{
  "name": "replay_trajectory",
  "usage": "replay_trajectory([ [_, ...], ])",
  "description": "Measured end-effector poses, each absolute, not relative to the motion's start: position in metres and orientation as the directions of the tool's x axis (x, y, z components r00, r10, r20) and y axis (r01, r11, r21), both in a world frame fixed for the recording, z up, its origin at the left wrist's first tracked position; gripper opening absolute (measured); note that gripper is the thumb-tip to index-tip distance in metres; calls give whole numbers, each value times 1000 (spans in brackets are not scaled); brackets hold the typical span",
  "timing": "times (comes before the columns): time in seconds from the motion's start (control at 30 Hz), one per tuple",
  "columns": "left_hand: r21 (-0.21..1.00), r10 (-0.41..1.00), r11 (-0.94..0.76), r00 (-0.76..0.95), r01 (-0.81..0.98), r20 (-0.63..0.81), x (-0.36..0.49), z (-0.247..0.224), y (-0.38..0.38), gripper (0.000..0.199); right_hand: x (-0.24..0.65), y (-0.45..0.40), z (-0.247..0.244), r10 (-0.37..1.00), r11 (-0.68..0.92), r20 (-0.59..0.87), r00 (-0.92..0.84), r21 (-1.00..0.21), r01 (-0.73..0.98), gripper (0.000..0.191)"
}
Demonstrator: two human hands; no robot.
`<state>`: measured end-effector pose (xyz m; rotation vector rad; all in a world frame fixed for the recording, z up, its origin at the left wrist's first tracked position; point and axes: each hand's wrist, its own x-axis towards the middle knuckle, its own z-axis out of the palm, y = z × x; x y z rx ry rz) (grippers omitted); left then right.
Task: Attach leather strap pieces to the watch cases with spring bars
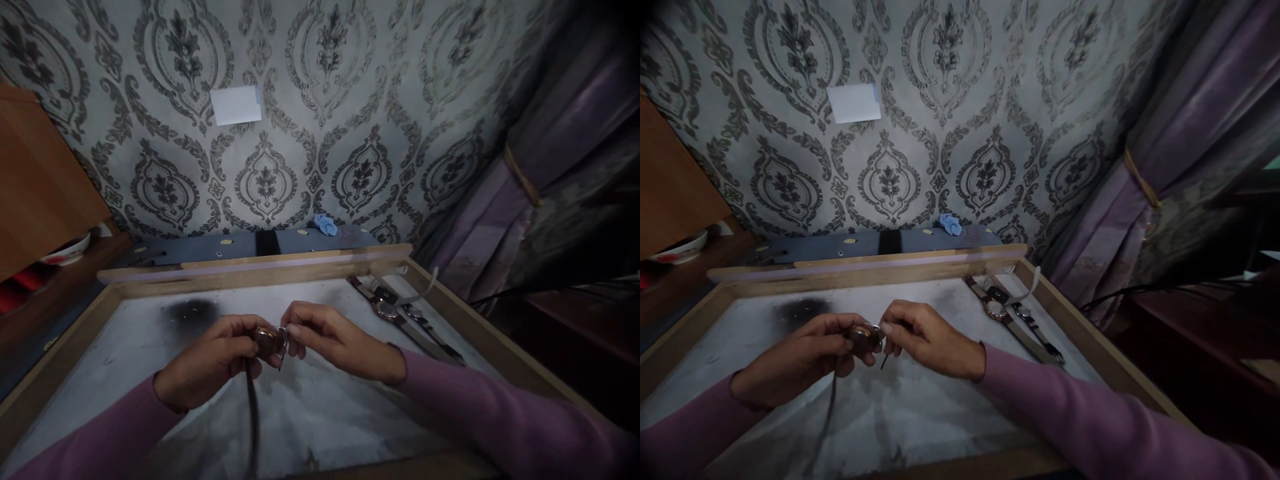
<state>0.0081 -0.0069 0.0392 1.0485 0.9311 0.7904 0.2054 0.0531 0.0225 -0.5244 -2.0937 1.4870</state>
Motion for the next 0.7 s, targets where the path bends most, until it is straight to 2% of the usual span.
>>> replay_trajectory([
  [0.17,967,898,251,383,-45,-215,7,30,-3,14,205,57,21,588,243,148,-795,-970,0,44],
  [0.27,973,912,231,349,-5,-215,5,25,-1,21,206,58,18,617,217,146,-774,-976,-11,42],
  [0.5,978,939,167,283,124,-197,5,26,1,28,208,53,12,646,358,184,-741,-930,81,36],
  [0.7,971,944,120,280,208,-176,5,29,0,25,208,50,6,646,338,145,-750,-935,111,33],
])
